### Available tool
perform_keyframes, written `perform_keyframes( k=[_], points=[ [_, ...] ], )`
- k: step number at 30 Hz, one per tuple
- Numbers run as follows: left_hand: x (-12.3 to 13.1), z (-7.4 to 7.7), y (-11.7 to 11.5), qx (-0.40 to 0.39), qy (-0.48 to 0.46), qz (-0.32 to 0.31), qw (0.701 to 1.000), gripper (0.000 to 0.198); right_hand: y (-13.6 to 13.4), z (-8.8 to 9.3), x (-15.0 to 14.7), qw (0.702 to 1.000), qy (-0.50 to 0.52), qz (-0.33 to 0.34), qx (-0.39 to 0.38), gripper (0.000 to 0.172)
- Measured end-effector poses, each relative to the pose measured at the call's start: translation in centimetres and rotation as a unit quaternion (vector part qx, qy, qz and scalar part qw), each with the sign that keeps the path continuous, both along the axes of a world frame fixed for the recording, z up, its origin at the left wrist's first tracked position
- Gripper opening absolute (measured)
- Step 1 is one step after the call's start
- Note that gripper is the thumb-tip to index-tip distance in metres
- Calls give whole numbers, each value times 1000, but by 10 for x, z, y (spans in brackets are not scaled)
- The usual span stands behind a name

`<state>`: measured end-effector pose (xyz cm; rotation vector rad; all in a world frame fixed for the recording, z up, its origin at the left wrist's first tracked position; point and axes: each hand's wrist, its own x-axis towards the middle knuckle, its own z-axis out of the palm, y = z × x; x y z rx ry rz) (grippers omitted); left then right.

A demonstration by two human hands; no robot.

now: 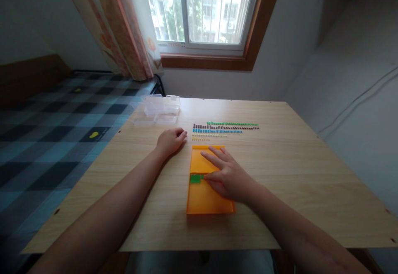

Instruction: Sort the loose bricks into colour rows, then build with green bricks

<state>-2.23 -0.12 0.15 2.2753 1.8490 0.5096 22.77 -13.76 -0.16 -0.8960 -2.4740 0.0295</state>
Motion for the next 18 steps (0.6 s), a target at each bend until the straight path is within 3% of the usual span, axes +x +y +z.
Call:
perform_keyframes(
  k=[18],
  points=[
    [0,0,0,1,-2,-3,1000,38,0,-1,-1,1000,-23,-3,-19,20]
  ],
)
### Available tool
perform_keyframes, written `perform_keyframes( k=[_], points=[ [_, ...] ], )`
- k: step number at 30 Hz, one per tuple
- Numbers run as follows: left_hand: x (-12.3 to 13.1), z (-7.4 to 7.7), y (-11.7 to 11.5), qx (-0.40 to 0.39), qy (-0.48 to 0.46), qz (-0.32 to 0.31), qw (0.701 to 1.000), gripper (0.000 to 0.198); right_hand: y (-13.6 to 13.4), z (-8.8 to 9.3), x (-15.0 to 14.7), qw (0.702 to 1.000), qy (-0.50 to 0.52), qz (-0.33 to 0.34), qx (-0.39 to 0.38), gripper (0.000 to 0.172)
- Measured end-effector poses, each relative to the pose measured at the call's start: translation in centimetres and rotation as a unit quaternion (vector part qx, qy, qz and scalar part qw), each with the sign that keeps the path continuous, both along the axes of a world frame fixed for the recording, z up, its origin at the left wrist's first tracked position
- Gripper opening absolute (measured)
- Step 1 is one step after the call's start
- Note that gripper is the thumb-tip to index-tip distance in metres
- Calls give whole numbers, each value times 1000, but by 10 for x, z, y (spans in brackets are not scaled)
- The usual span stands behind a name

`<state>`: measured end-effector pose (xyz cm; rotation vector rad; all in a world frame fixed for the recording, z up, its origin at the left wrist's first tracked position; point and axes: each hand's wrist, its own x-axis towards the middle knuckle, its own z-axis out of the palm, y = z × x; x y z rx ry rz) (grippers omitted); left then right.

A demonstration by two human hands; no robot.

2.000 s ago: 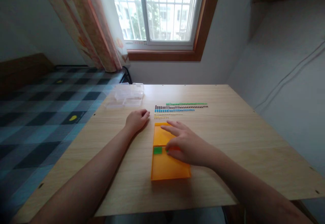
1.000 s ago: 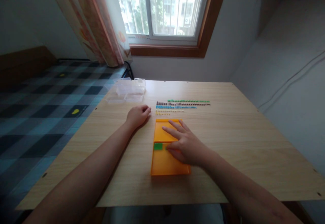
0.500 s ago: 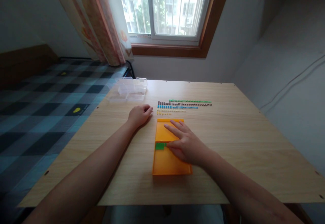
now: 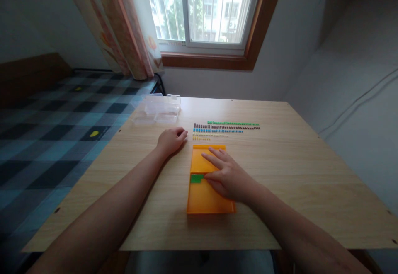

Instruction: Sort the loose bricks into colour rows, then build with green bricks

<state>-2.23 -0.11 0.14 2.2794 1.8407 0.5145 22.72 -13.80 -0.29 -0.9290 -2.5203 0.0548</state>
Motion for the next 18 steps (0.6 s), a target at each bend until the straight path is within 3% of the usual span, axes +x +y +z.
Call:
perform_keyframes(
  k=[14,18],
  points=[
    [0,-1,0,-3,-1,-1,1000,37,-1,3,2,998,64,-10,25,18],
    [-1,-1,0,-4,-6,5,1000,38,5,12,8,992,105,-37,56,18]
  ],
)
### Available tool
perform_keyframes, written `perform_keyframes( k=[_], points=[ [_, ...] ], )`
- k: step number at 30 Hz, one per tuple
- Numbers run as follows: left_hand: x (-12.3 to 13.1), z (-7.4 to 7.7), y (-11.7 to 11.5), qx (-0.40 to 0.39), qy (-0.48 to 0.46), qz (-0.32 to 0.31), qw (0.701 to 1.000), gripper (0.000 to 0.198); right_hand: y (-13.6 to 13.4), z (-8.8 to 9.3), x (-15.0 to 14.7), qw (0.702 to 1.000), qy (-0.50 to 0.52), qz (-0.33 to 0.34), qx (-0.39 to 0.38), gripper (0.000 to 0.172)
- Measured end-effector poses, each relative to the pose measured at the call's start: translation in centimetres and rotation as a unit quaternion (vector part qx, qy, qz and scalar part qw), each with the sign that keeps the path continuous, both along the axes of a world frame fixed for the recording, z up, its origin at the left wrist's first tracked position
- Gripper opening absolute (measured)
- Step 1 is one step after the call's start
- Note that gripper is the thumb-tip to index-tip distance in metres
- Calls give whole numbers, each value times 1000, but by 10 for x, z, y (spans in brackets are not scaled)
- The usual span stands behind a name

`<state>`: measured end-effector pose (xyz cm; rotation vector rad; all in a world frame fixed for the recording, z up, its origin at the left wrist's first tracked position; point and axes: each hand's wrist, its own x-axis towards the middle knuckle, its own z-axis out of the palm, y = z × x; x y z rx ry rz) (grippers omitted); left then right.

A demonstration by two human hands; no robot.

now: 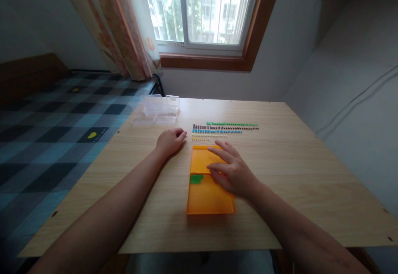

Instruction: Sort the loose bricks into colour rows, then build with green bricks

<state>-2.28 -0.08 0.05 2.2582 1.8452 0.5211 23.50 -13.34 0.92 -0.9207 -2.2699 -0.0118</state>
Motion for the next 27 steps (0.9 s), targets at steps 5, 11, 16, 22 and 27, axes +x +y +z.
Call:
perform_keyframes(
  k=[5,11,16,22,27],
  points=[
    [0,1,-1,-1,-6,-4,1000,37,13,23,6,997,13,-52,53,18],
    [0,1,-1,1,2,2,1000,36,68,32,10,992,-40,-114,22,19],
    [0,1,-1,-5,2,6,1000,37,140,32,4,970,-115,-202,-75,18],
    [0,2,-1,-3,-4,7,1000,37,190,28,-14,940,-176,-245,-162,22],
    [0,2,-2,-4,-13,4,1000,37,206,19,-23,926,-196,-262,-187,22]
  ],
)
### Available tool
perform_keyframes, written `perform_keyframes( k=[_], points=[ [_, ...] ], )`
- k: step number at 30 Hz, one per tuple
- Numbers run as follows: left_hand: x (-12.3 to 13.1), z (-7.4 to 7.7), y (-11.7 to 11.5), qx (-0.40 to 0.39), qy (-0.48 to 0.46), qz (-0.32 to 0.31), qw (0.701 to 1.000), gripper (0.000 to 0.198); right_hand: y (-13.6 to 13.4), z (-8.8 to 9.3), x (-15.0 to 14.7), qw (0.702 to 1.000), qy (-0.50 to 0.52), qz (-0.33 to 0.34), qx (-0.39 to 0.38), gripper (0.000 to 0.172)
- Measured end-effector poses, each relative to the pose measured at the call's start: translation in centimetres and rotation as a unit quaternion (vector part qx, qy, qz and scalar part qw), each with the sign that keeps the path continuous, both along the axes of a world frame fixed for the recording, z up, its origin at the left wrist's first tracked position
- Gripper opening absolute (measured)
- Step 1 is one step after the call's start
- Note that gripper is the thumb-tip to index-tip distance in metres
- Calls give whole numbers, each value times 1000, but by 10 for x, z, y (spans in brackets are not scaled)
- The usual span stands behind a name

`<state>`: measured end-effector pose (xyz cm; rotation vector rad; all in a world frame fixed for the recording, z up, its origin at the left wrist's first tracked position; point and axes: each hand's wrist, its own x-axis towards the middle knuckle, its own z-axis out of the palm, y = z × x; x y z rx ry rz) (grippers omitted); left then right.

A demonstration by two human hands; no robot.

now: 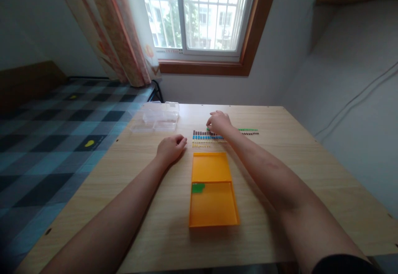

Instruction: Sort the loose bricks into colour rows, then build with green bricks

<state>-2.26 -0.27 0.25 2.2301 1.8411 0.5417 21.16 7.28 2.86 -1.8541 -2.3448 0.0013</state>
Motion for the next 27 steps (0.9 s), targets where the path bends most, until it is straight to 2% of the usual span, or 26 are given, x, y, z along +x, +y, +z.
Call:
perform_keyframes(
  k=[9,19,27],
  points=[
    [1,-1,0,2,4,0,1000,37,9,0,-14,1000,-17,5,8,19],
    [2,1,-3,1,18,3,1000,37,12,1,-6,999,-30,13,-5,20],
    [1,0,-3,3,9,2,1000,38,10,0,-15,999,-32,27,-4,21]
  ],
)
